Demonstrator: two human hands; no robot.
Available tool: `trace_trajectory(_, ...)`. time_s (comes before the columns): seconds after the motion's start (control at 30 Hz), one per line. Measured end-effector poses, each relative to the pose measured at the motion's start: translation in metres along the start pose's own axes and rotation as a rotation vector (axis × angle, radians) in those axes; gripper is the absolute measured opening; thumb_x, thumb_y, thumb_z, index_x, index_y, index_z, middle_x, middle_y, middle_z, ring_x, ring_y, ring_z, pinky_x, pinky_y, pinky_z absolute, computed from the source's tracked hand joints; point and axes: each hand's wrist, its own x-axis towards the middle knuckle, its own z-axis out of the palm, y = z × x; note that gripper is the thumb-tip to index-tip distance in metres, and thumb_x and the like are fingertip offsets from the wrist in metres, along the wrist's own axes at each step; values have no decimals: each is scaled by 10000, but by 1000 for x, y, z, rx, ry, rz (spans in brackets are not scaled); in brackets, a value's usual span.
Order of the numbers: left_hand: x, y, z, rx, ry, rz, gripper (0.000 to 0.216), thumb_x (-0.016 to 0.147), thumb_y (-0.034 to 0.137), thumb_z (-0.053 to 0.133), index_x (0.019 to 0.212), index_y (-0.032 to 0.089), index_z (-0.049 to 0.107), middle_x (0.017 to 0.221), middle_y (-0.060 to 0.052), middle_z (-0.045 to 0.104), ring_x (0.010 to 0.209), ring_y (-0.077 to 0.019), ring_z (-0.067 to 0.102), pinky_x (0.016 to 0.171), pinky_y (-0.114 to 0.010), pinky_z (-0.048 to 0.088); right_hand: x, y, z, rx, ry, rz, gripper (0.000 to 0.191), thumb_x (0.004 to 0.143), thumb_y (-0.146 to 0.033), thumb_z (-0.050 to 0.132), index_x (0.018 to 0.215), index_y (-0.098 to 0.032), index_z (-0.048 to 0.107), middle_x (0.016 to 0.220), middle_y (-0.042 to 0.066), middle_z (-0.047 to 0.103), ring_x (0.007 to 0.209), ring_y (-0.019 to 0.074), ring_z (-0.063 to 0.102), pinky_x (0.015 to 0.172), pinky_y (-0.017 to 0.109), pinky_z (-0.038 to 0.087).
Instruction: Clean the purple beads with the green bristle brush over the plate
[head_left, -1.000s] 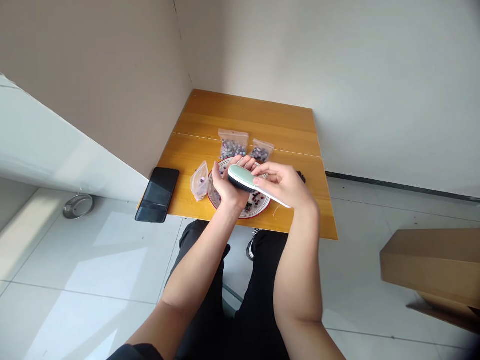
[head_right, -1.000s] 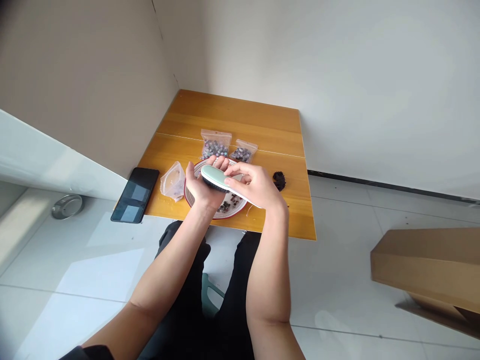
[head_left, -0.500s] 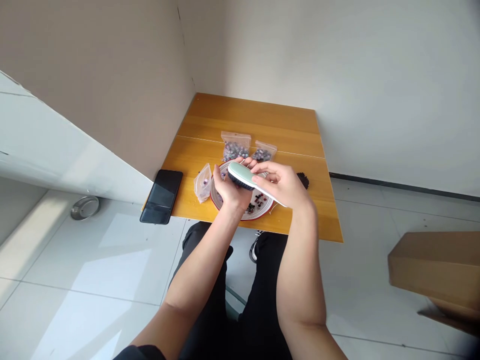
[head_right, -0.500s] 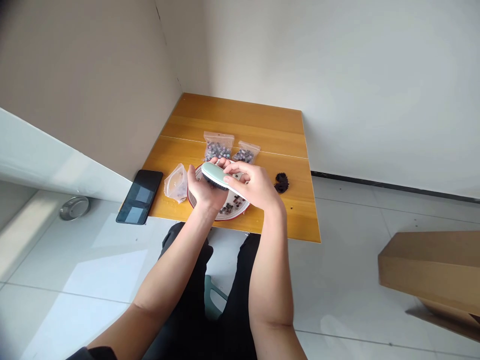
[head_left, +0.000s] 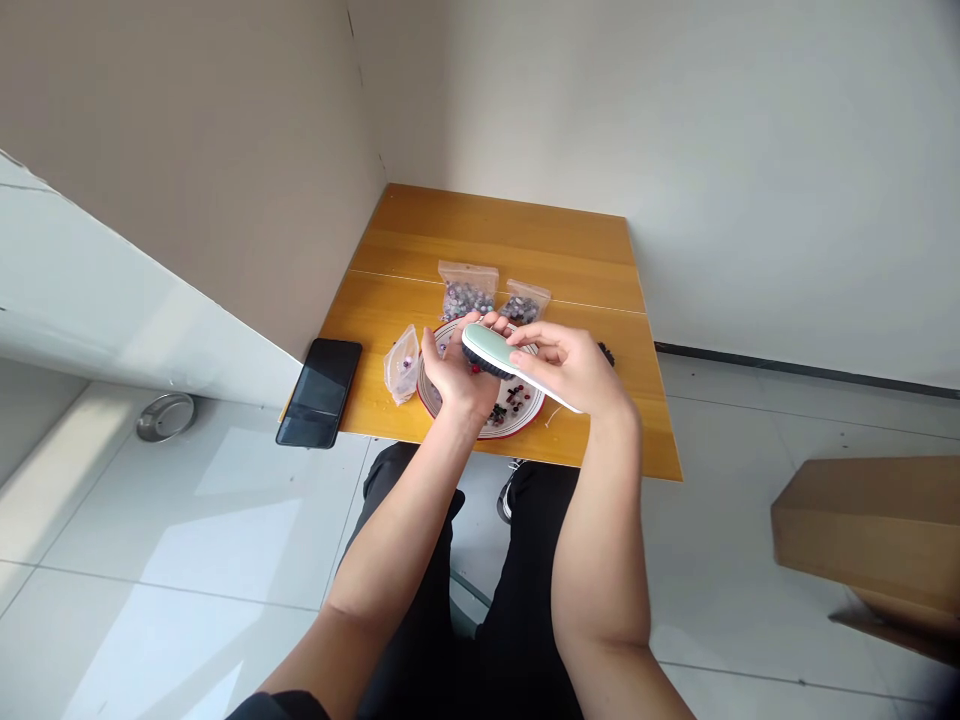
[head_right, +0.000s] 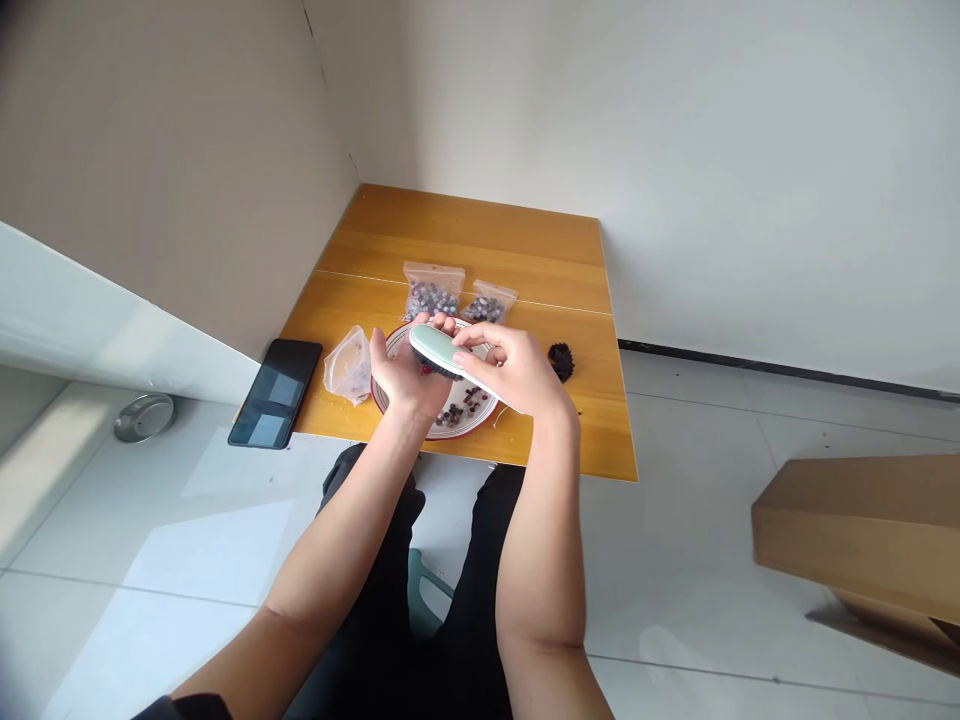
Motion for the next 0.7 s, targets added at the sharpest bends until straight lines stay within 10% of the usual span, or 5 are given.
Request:
trace_trajectory(0.37, -1, -1, 2, -2, -25, 1, 582, 954, 637, 331, 879, 159, 655, 913, -99, 692, 935, -216, 704, 1015, -395, 513, 1, -2, 3, -3, -21, -32, 261, 849, -374, 693, 1085, -285, 760, 1167, 25, 732, 627, 115, 582, 538, 272, 463)
trace_trajectory(0.57, -1, -1, -2, 11, -26, 12, 593, 939, 670, 359, 900, 160, 659, 929, -94, 699, 861, -194, 701, 976, -382, 523, -5, 1, -5, -77, -68, 27, 279, 870, -409, 681, 1109, -308, 782, 747, -23, 712, 489, 113, 491, 460, 273, 352)
trace_trajectory(0.7, -2, -4, -1, -18, -48, -2, 595, 958, 629, 328, 841, 150, 661, 887, -95, 700, 836, -184, 704, 958, -362, 537, 0, 0, 3, -82, -44, -28, 327, 873, -414, 679, 1173, -323, 773, 952, -19, 765, 571, 127, 578, 509, 285, 433)
